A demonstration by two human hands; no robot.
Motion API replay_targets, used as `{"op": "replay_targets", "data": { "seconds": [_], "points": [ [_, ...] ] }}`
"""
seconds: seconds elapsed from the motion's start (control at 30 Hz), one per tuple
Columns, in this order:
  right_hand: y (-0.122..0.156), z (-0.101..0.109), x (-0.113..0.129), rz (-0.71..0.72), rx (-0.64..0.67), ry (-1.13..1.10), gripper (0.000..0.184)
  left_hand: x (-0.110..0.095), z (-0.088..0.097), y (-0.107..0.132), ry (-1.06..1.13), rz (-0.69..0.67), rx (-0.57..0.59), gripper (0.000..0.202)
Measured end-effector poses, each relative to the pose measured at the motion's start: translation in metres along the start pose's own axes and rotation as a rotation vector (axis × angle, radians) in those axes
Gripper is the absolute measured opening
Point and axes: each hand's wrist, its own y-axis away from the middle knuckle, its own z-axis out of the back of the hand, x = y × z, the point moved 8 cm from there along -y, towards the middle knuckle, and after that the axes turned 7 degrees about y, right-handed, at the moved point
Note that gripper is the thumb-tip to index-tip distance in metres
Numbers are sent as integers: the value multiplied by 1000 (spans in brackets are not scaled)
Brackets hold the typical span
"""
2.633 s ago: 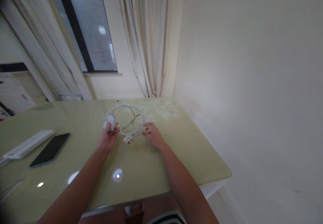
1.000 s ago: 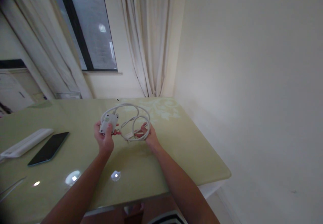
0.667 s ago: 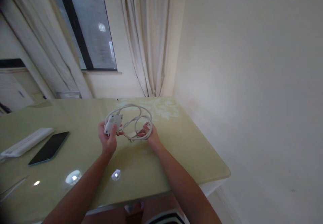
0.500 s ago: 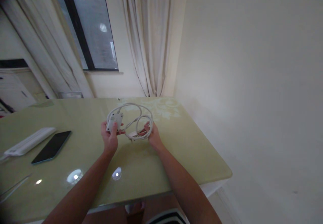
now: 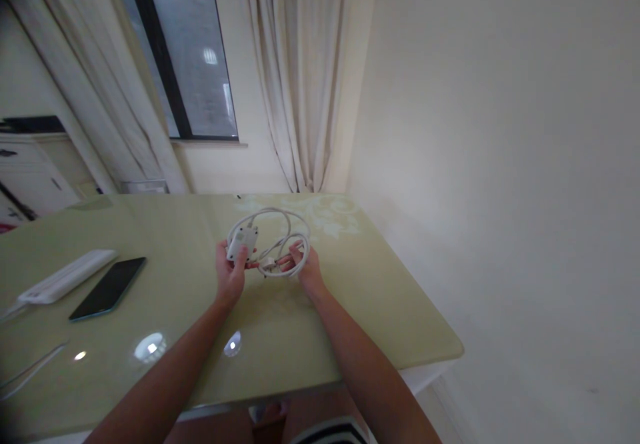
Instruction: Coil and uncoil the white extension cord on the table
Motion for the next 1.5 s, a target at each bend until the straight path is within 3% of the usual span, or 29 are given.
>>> {"op": "replay_targets", "data": {
  "seconds": [0.2, 0.37, 0.6, 0.93, 1.23, 1.5],
  "points": [
    [-5, 0, -15, -104, 110, 17, 58, -2, 1, 3, -37, -49, 33, 48],
    [-6, -8, -21, -84, 189, -13, 50, 1, 4, 1, -70, -38, 36, 49],
    [-5, -10, -6, 91, 101, -50, 50, 0, 0, 2, -72, -51, 64, 49],
    [0, -12, -5, 24, 149, 21, 51, 3, -1, 4, -90, -59, 77, 48],
    [4, -11, 4, 111, 100, 163, 47, 1, 1, 3, -95, -98, 61, 46],
    [-1, -14, -3, -13, 154, -64, 59, 5, 1, -1, -63, -33, 34, 47]
  ]
}}
